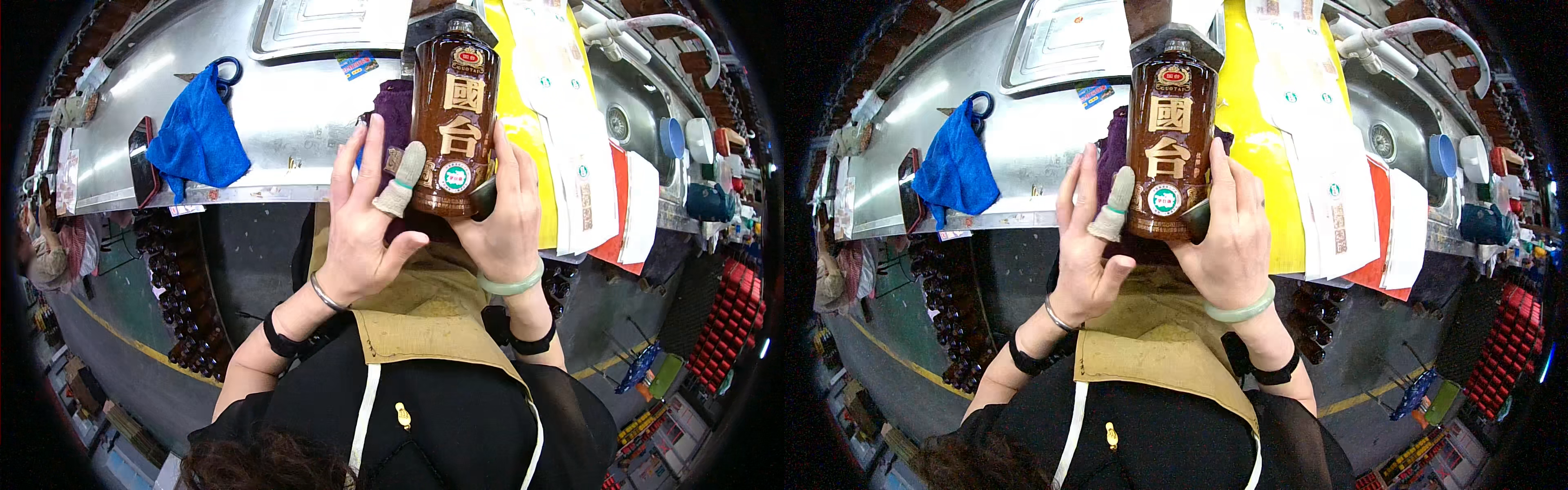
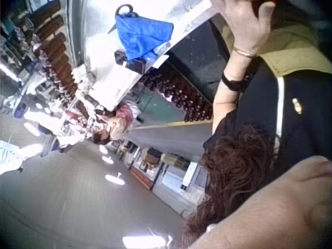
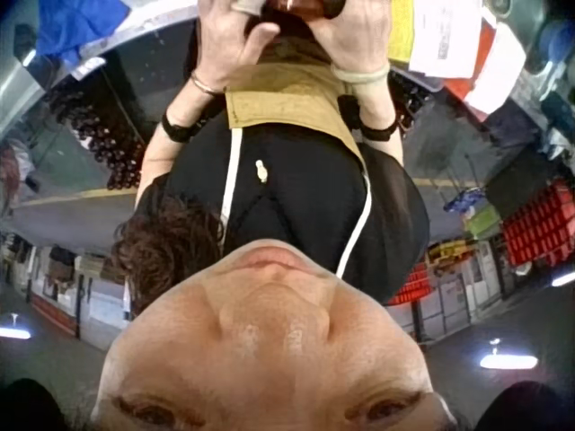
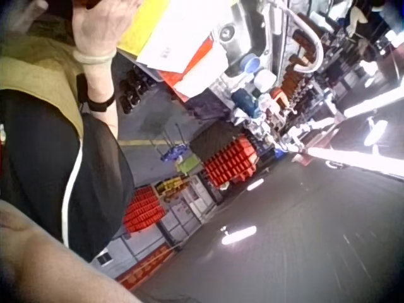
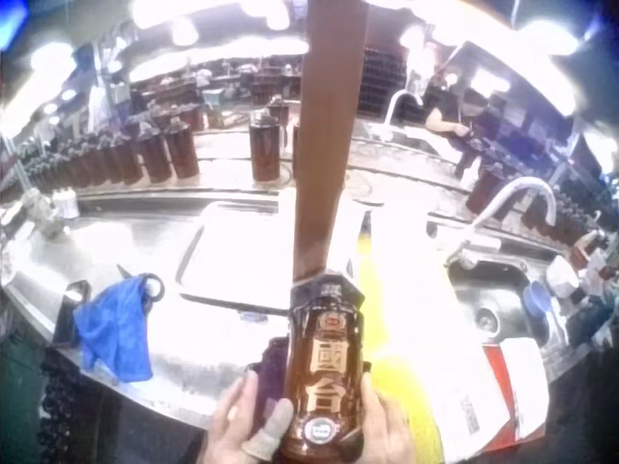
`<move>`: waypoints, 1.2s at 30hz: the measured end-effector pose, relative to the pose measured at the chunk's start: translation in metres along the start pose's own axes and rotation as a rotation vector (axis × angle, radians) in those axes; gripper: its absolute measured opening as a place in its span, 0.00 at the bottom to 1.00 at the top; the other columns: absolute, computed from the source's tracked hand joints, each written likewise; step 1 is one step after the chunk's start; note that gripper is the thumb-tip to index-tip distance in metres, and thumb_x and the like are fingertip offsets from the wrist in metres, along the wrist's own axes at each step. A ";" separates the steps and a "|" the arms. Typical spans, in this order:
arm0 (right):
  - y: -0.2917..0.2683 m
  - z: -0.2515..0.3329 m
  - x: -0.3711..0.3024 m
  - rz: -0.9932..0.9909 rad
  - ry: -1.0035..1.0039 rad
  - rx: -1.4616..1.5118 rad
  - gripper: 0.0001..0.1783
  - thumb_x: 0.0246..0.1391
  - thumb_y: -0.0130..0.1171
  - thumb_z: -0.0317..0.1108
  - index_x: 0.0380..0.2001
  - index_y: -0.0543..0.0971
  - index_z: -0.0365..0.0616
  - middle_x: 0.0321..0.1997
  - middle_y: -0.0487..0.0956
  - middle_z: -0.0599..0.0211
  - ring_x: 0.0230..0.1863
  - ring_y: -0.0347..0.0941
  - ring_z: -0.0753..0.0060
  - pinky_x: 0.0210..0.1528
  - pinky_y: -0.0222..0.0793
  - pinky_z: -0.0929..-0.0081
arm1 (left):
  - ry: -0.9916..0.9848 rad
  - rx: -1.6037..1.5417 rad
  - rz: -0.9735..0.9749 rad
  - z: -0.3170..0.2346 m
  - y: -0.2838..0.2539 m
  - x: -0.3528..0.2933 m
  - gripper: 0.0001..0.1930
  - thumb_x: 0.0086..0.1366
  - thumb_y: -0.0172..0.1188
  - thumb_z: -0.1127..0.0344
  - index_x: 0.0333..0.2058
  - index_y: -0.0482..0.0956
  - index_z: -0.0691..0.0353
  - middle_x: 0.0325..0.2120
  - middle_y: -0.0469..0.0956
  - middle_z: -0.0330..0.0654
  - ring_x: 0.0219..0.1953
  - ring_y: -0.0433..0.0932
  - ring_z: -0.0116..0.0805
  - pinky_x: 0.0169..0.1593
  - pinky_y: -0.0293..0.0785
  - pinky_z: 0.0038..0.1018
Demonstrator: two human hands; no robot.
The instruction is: Applying labels to brown glass bottles and cleaning them with a cloth and scraper on a production line.
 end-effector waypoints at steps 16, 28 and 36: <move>-0.026 0.010 0.015 -0.033 -0.043 0.062 0.48 0.33 0.85 0.35 0.61 0.78 0.35 0.46 0.78 0.54 0.46 0.78 0.53 0.51 0.77 0.63 | -0.077 -0.057 -0.216 0.001 -0.011 0.001 0.46 0.49 0.82 0.66 0.66 0.70 0.70 0.68 0.68 0.58 0.69 0.67 0.57 0.72 0.62 0.46; -0.001 -0.057 -0.008 0.131 0.640 0.693 0.33 0.51 0.79 0.36 0.59 0.78 0.42 0.42 0.77 0.73 0.35 0.67 0.82 0.41 0.67 0.81 | 0.099 -0.061 -0.288 -0.004 -0.004 0.019 0.38 0.48 0.76 0.71 0.61 0.78 0.67 0.58 0.79 0.50 0.60 0.78 0.50 0.69 0.68 0.51; 0.007 -0.037 -0.010 0.000 0.608 0.845 0.39 0.54 0.79 0.35 0.66 0.72 0.36 0.36 0.71 0.80 0.32 0.58 0.89 0.35 0.58 0.88 | 0.147 -0.011 -0.277 -0.010 0.001 0.011 0.32 0.50 0.78 0.69 0.56 0.82 0.69 0.58 0.80 0.55 0.59 0.80 0.51 0.65 0.72 0.47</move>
Point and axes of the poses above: each hand's wrist, its own x-axis towards the middle knuckle, its own y-axis out of the palm, z = x × y, the point moved 8 cm from there along x, towards the middle knuckle
